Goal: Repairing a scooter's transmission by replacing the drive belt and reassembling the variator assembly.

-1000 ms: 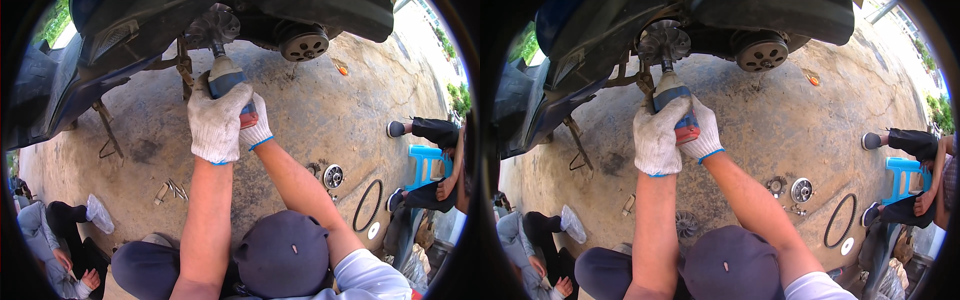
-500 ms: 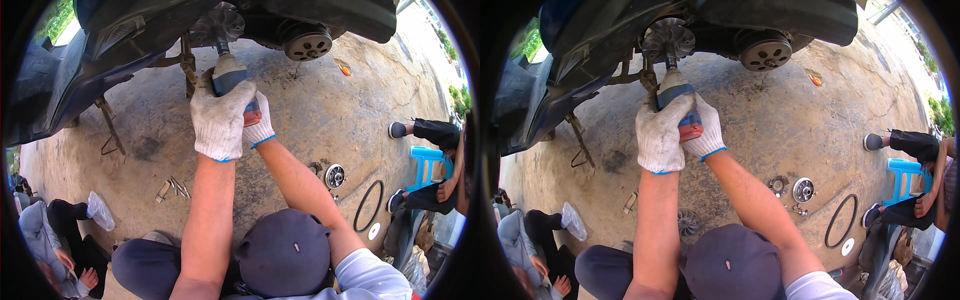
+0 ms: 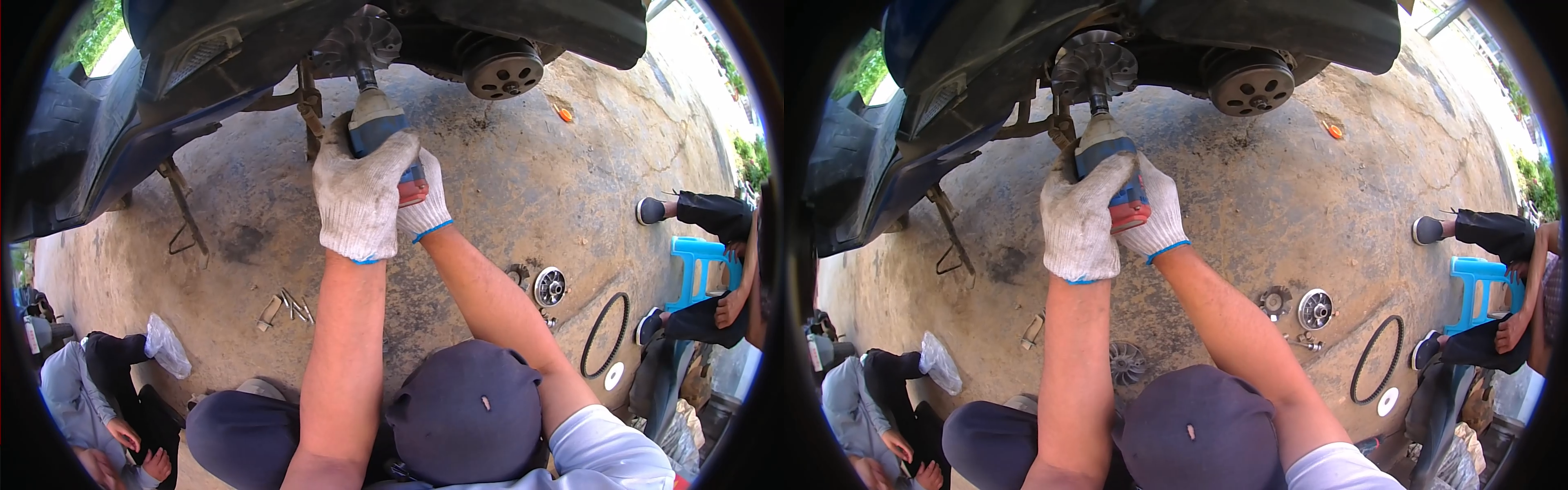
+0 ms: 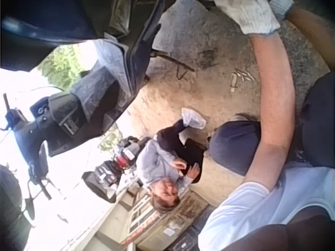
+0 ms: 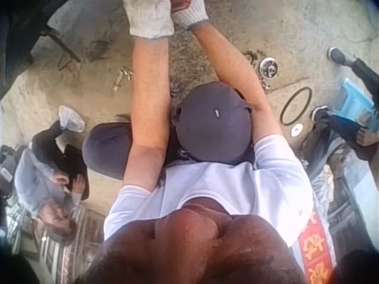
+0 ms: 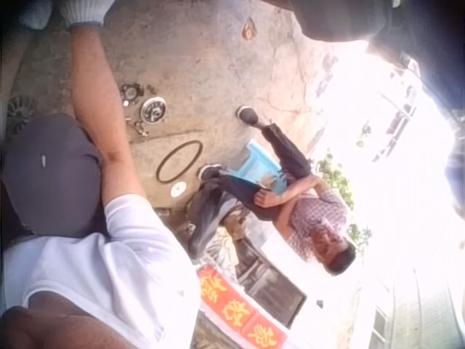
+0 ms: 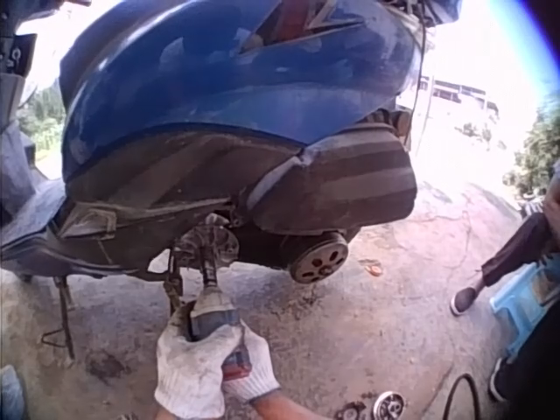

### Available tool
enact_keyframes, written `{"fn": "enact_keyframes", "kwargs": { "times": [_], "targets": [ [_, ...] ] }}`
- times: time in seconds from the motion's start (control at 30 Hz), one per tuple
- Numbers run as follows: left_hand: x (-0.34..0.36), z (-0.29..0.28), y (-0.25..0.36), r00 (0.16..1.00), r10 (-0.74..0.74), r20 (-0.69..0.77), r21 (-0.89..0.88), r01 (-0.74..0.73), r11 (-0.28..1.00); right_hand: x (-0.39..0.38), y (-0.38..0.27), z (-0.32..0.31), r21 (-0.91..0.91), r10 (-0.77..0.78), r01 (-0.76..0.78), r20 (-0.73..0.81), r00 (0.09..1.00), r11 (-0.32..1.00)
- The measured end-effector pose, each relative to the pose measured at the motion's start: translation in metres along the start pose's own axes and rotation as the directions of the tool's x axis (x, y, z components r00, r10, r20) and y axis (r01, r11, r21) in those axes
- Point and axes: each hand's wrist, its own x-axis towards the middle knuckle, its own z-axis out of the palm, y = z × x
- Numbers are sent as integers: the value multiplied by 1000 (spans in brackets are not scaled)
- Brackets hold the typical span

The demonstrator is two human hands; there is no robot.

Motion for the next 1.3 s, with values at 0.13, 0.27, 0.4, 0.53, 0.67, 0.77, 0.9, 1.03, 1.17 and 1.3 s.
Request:
{"fn": "enact_keyframes", "kwargs": {
  "times": [0.13,0.27,0.4,0.53,0.67,0.77,0.9,1.03,1.17,1.3],
  "targets": [
    [-1,-3,4,999,-48,3,-7,48,999,-3,4,9,-716,-188,-29,-222,957,697],
    [0,-6,1,999,-33,6,62,32,998,-1,2,8,330,155,-212,191,969,920],
    [7,-4,1,995,47,91,198,-64,978,-2,0,-7,65,25,-37,167,986,997],
    [5,-7,0,999,33,43,47,-35,998,1,3,-1,217,80,-120,186,979,969],
    [6,-7,1,998,6,64,58,-9,998,-1,4,-4,-233,-93,103,56,994,967],
    [3,-7,6,997,-3,72,56,-1,998,-1,12,1,-545,-150,77,-89,985,835],
    [4,-9,6,996,-8,88,62,2,998,-2,9,6,-158,-105,98,-30,994,982],
    [5,-9,3,996,20,81,47,-24,999,-2,13,8,-335,-140,59,-223,965,940],
    [6,-9,3,998,5,68,4,-5,1000,2,16,2,-651,-234,0,-273,933,759],
    [5,-11,3,998,7,66,8,-7,1000,3,17,2,-577,-189,-24,-306,933,816]
  ]
}}
